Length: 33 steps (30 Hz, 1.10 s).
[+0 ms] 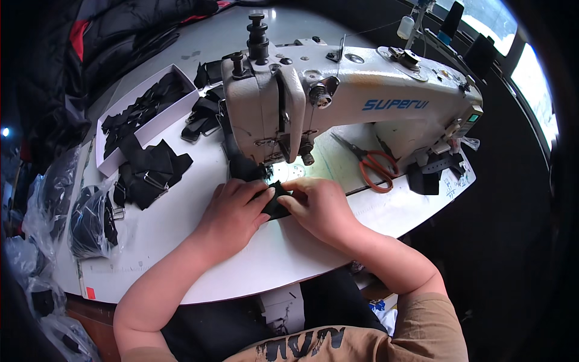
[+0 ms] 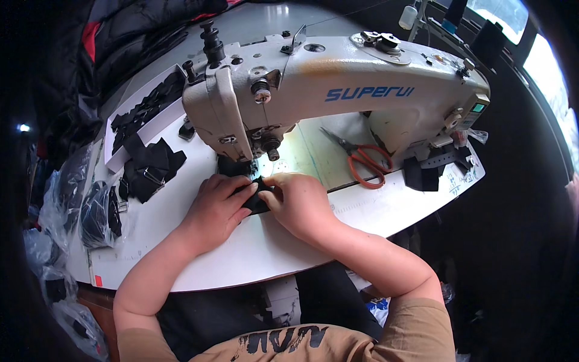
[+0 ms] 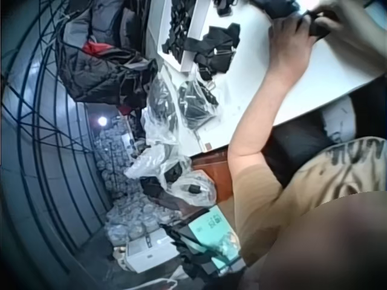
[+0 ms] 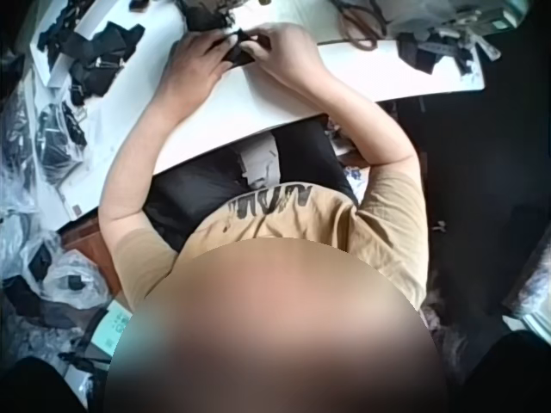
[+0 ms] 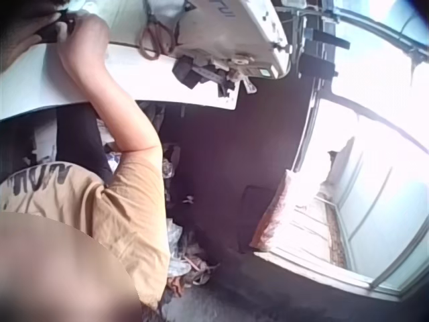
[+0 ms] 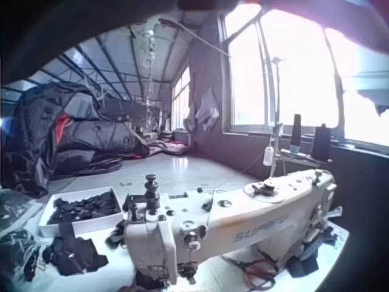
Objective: Operating an industrial sewing machine to stitch together small black fabric strips.
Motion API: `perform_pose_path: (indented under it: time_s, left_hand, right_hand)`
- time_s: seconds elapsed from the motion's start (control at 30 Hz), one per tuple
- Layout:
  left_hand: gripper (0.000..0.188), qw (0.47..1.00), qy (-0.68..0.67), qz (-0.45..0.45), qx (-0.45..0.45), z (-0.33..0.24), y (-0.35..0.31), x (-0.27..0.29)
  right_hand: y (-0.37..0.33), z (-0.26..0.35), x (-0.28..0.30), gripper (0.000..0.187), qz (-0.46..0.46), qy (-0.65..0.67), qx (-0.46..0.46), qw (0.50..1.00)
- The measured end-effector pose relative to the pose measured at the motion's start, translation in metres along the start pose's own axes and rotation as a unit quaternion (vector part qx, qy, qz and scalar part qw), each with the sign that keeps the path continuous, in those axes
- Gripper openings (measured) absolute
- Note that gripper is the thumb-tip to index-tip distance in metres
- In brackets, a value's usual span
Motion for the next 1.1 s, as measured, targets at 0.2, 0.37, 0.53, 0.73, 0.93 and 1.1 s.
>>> perform_pose_path:
  time_s: [0.2, 0.37, 0.53, 0.73, 0.93, 1.1]
  left_hand:
    - [0.043, 1.0, 0.013, 0.018, 0.009, 0.0, 0.002, -0.001]
    - [0.041, 1.0, 0.007, 0.018, 0.02, 0.001, 0.002, -0.004]
    - [0.043, 0.999, -0.035, -0.013, 0.008, 0.006, -0.001, -0.003]
    - [0.046, 0.992, -0.098, -0.064, 0.053, 0.006, -0.001, 0.001]
    - [0.046, 0.997, -0.053, -0.035, 0.037, 0.005, 0.002, -0.001]
    - [0.042, 0.999, 0.001, -0.014, 0.029, 0.001, 0.004, 0.002]
  right_hand:
    - [-0.005, 0.001, -0.012, 0.024, -0.085, -0.081, 0.144, 0.983]
    - [-0.013, 0.007, -0.024, 0.031, -0.076, -0.168, 0.183, 0.966]
    - [-0.012, 0.007, -0.026, 0.035, -0.061, -0.188, 0.181, 0.964]
    - [-0.01, 0.006, -0.031, 0.037, -0.055, -0.22, 0.179, 0.957]
    - [-0.015, 0.001, -0.024, 0.026, -0.061, -0.176, 0.182, 0.966]
    - [-0.018, 0.007, -0.022, 0.02, -0.087, -0.2, 0.197, 0.956]
Point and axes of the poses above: each hand's wrist, its own y-axis towards the middle knuckle, its own x-axis out of the back of the hand, z = x × y, the point moved 4 cm from there along y, towards the middle knuckle, and after that the axes turned 5 degrees about -x, right-handed, at the moved point
